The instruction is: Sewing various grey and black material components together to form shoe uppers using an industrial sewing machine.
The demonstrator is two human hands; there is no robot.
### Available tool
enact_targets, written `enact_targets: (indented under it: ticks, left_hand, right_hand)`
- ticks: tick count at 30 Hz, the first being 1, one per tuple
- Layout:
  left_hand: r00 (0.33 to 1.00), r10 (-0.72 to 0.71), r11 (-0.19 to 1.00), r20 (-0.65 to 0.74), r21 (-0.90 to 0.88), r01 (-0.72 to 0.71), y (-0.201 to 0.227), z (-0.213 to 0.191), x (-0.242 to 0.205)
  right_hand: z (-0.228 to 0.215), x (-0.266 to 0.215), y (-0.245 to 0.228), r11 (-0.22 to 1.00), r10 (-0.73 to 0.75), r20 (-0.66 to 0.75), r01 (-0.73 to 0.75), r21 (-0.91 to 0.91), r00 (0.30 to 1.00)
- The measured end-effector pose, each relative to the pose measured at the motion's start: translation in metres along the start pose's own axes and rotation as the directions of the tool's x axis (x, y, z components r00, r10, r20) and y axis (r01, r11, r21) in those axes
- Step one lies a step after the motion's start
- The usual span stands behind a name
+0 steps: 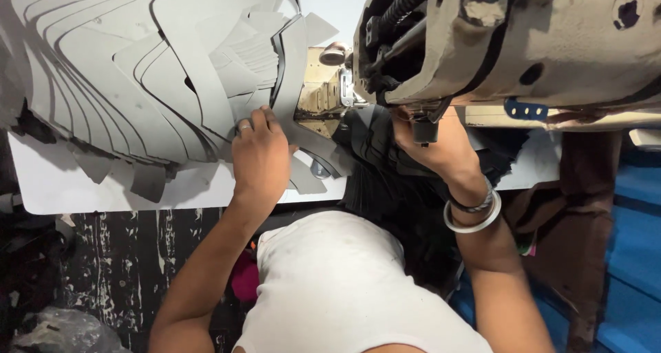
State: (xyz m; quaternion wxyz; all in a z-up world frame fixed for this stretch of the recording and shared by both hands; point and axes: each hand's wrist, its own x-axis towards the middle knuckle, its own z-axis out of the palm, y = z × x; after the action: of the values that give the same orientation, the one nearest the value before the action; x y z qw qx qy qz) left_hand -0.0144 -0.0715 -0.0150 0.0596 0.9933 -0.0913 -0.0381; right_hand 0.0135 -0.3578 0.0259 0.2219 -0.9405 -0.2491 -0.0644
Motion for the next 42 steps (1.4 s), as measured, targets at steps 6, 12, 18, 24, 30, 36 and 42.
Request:
enact_targets:
  ticks: [6,12,18,24,30,36,42]
  left_hand:
    - [1.000,0.023,0.998,-0.007,-0.065,-0.024,-0.008,-0.009,0.007]
    - [0.992,0.077,0.963,-0.104,-0.251,-0.101,-0.004,-0.011,0.014]
    - [0.968,0.220,0.952,-0.124,-0.191,-0.241,-0.004,0.026,0.024]
    - [0.972,0.171,0.940,-0.161,-0.271,-0.210,0.001,0.010,0.028]
    - [0.910,0.175,0.854,-0.376,-0.402,-0.331,0.016,-0.020,0.026]
    - [0.781,0.311,0.773,-0.541,-0.334,-0.539,0.047,-0.075,0.026]
    - [0.811,0.421,0.853,-0.407,-0.126,-0.506,0.059,-0.065,0.041]
  right_hand:
    - [-0.013,0.003,-0.010,0.975,-0.068,0.085,0.085,-0.207,0.994]
    - [-0.007,0.004,-0.015,1.000,-0.031,-0.074,0.031,0.004,0.997]
    - [0.006,-0.005,-0.009,0.904,0.221,-0.062,-0.181,0.387,0.973]
    - [-0.030,0.008,-0.039,0.988,0.036,-0.146,-0.013,0.156,0.989]
    - [-0.057,0.029,-0.078,0.983,-0.097,-0.047,0.088,-0.160,0.994]
    - [-0.050,0.025,-0.086,0.946,-0.024,-0.042,0.009,-0.325,0.999]
    - [-0.047,-0.001,-0.074,0.986,0.039,-0.177,-0.066,-0.153,0.983]
